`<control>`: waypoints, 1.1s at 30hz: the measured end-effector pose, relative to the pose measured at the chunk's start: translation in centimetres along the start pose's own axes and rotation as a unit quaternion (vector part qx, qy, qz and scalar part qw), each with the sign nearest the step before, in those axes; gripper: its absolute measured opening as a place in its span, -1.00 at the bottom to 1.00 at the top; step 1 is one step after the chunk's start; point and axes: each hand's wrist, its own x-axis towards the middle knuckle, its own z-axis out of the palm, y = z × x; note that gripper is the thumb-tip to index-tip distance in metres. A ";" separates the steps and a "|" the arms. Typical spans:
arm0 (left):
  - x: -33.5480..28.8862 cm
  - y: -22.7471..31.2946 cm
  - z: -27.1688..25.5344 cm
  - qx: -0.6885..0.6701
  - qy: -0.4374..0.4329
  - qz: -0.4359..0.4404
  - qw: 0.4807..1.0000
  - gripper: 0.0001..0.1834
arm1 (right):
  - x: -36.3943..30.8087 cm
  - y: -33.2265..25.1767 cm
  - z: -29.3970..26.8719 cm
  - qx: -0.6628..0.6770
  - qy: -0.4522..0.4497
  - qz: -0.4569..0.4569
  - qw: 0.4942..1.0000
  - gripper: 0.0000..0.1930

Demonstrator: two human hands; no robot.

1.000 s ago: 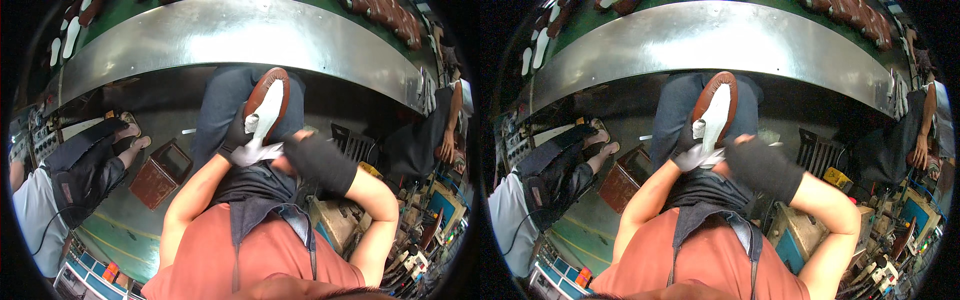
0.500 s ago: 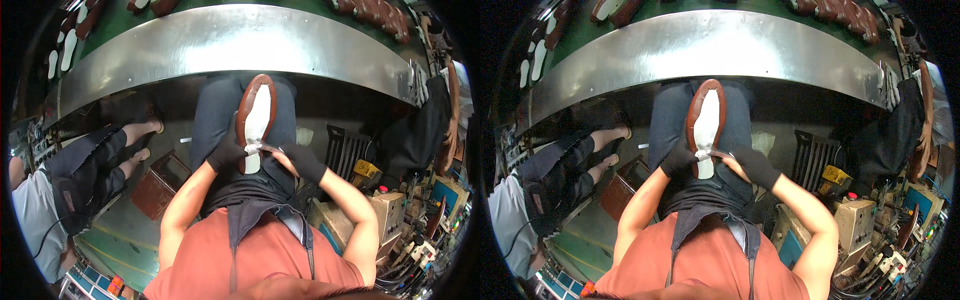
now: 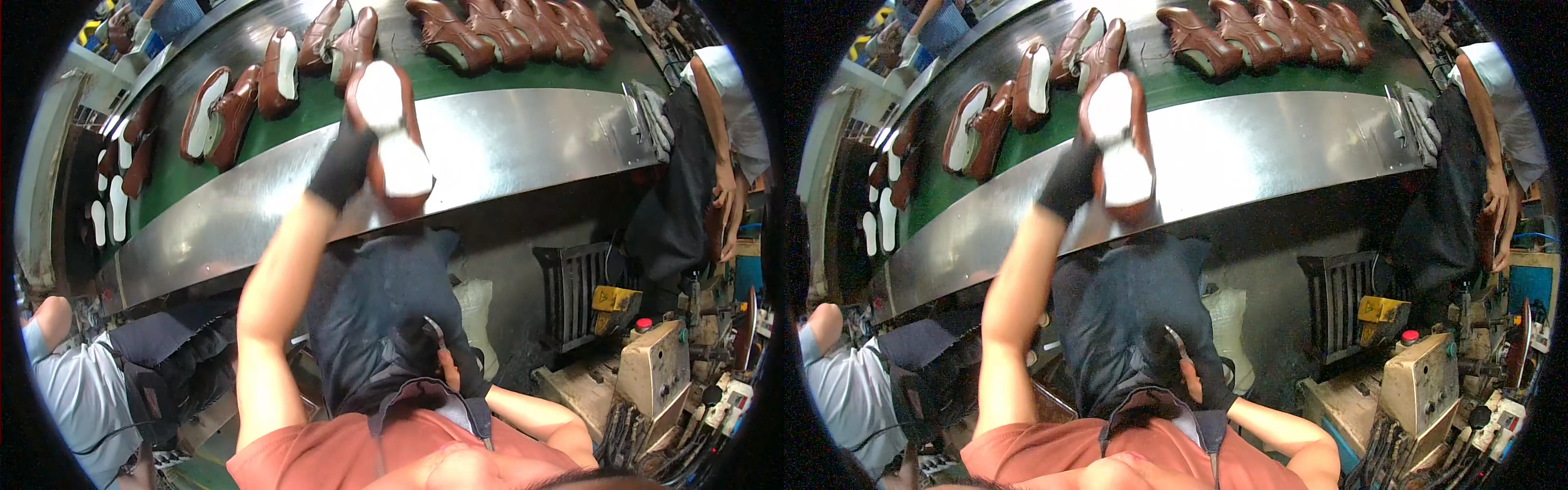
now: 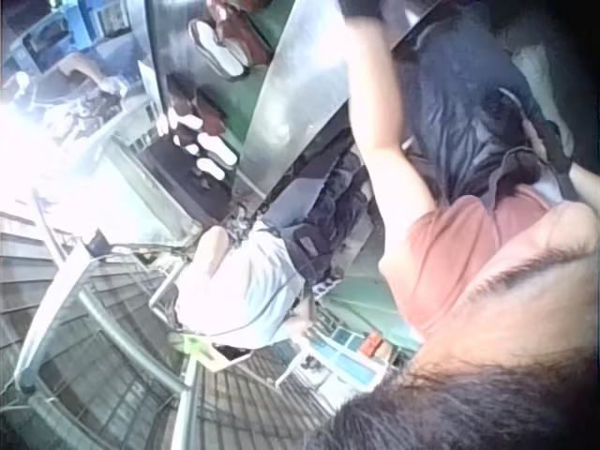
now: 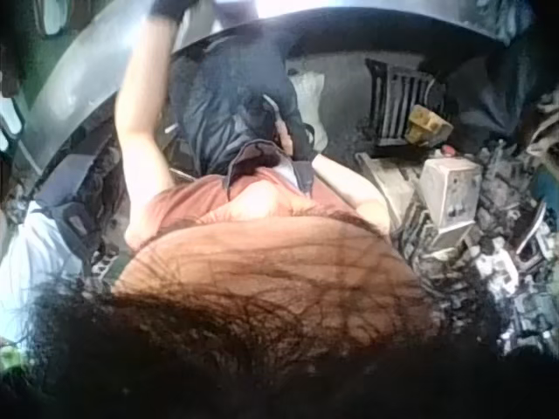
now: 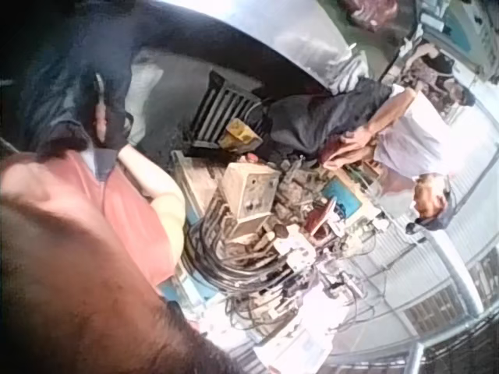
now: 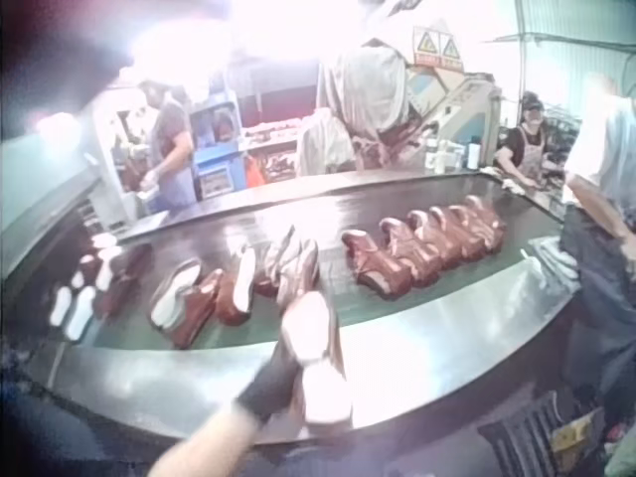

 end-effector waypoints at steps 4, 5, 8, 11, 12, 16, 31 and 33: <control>12.5 0.3 -2.0 0.011 0.062 0.017 0.998 -0.50 | 1.7 1.4 -0.4 -0.029 -0.009 -0.172 0.985 -0.62; 13.0 -0.3 -0.3 0.101 0.007 0.101 0.990 -0.58 | 2.2 1.5 -0.6 -0.032 0.003 -0.199 0.979 -0.62; 11.7 -2.1 2.3 0.468 -0.062 0.165 0.866 -0.55 | 2.7 1.5 -1.2 -0.035 0.009 -0.241 0.970 -0.63; 12.5 -4.1 -0.8 0.542 0.249 0.289 0.749 -0.31 | 2.1 1.2 -1.2 -0.027 -0.007 -0.212 0.977 -0.64; 13.3 -5.3 -2.0 0.509 0.345 0.235 0.753 -0.20 | 2.1 1.1 -1.1 -0.025 -0.013 -0.204 0.978 -0.64; 17.0 -7.0 -0.3 0.442 0.376 -0.032 0.814 0.25 | 2.8 0.6 -1.3 -0.024 -0.024 -0.171 0.985 -0.65; 21.0 -6.7 -14.3 0.436 0.327 0.103 0.832 -0.08 | 3.2 -0.8 0.4 -0.029 -0.019 -0.030 0.999 -0.67; 22.5 -6.6 -14.0 0.451 0.352 0.038 0.819 -0.03 | 3.3 -0.8 0.6 -0.031 -0.013 -0.017 0.999 -0.67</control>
